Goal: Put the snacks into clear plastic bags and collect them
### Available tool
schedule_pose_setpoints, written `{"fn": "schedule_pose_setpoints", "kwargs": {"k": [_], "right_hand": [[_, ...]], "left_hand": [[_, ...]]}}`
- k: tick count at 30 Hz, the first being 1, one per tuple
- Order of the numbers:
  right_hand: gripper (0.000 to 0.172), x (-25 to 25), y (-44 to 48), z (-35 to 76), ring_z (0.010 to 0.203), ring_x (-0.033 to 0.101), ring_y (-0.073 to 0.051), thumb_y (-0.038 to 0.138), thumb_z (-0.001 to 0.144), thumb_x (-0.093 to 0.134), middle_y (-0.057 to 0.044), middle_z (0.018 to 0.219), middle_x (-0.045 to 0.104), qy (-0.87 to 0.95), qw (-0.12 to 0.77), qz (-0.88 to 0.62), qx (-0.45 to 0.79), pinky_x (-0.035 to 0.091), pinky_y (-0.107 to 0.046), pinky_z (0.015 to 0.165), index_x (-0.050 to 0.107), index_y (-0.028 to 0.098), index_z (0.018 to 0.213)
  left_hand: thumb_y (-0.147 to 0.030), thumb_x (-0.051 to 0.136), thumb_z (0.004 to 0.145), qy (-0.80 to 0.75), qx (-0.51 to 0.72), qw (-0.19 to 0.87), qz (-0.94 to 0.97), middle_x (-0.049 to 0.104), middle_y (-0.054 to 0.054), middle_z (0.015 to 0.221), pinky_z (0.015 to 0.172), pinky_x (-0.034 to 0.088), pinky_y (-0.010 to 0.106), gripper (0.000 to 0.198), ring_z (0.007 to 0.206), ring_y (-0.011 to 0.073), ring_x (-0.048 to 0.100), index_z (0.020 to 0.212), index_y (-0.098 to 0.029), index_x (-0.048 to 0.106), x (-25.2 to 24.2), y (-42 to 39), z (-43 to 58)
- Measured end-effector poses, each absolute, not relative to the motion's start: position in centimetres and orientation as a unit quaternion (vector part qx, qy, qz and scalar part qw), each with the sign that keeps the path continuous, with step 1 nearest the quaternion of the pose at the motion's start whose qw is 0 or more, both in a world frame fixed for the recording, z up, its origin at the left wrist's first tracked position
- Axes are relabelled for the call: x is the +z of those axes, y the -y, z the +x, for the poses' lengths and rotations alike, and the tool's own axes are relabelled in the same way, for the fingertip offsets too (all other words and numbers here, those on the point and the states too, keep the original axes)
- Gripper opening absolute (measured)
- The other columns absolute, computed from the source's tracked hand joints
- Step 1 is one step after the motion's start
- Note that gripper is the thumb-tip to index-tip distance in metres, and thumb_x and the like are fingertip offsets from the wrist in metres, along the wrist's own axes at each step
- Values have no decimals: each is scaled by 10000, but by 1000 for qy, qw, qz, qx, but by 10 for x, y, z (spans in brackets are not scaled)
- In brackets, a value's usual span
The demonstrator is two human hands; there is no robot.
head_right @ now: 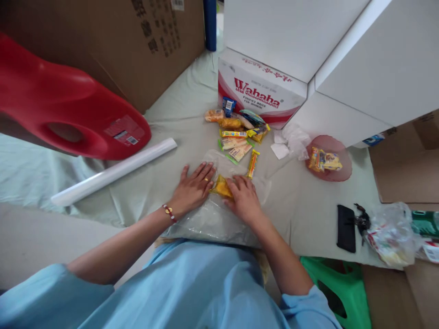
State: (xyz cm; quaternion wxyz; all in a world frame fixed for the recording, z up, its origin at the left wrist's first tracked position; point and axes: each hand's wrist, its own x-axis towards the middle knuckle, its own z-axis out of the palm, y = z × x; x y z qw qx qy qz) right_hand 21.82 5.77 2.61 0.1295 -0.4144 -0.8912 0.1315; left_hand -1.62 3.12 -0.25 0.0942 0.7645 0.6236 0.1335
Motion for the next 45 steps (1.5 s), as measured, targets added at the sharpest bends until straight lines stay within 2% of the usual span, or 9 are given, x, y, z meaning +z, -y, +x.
{"fn": "schedule_pose_setpoints", "kwargs": {"k": [4,9,18,23,27,31,35,40,45], "right_hand": [[444,16,-52,226,1345,498,-335,216,974,649,-142,1285,689,882,164,-427,113,417,-561,1179,645,212,1418],[491,35,-47,241,1312,508,-323,243,1005,585,-162,1300,651,857,248,-435,118,474,-546,1128,573,192,1494],[533,13,-36,208,1420,466,-361,243,966,670,-175,1465,583,875,136,-438,153,372,-640,1206,577,224,1491],[550,34,-14,259,1349,556,-300,312,1017,612,-180,1456,569,871,244,-374,205,522,-517,1098,476,248,1546],[514,33,26,295,1268,626,-290,387,984,687,-180,1376,647,899,159,-302,275,564,-479,1049,568,217,1454],[392,24,48,304,1301,625,-296,361,995,667,-160,1381,670,885,167,-324,291,541,-519,1092,642,228,1363],[318,36,30,288,1155,667,-246,265,1021,603,-106,1234,718,834,241,-410,280,588,-449,992,659,266,1335],[539,41,-16,238,1412,484,-348,343,971,692,-150,1453,620,867,181,-434,163,407,-612,1194,590,234,1489],[360,32,-35,219,1399,488,-335,247,991,651,-114,1237,715,882,158,-426,128,294,-655,1241,690,247,1349]], "left_hand": [[-361,269,1099,-632,139,88,757,385,96,1709,1290,46,710,575,1607,306,310,1658,-259,357,-3,-31,-15],[-366,281,1095,-643,147,91,747,381,94,1712,1284,32,719,578,1604,312,316,1660,-262,352,-5,-31,-14],[-366,267,1091,-671,176,106,712,365,153,1714,1281,174,661,588,1608,317,310,1632,-177,395,-8,-34,-29],[-305,447,1047,-563,239,73,788,468,129,1663,1317,118,607,579,1589,289,358,1621,-259,383,-1,-5,-63],[-252,502,997,-422,241,171,857,574,124,1574,1315,243,517,632,1526,243,462,1609,-257,344,-2,33,-93],[-302,543,1000,-423,210,227,852,523,148,1617,1324,251,520,566,1549,261,432,1547,-216,427,-5,61,-104],[-241,464,1041,-465,225,189,835,594,104,1563,1307,303,491,394,1514,231,482,1411,-239,598,-7,67,-96],[-295,463,1060,-540,193,103,813,560,105,1594,1316,197,583,422,1538,280,451,1453,-273,615,-10,57,-82],[-396,387,1092,-567,114,116,807,429,91,1682,1322,120,586,541,1552,280,428,1626,-314,419,-12,54,-78]]}}
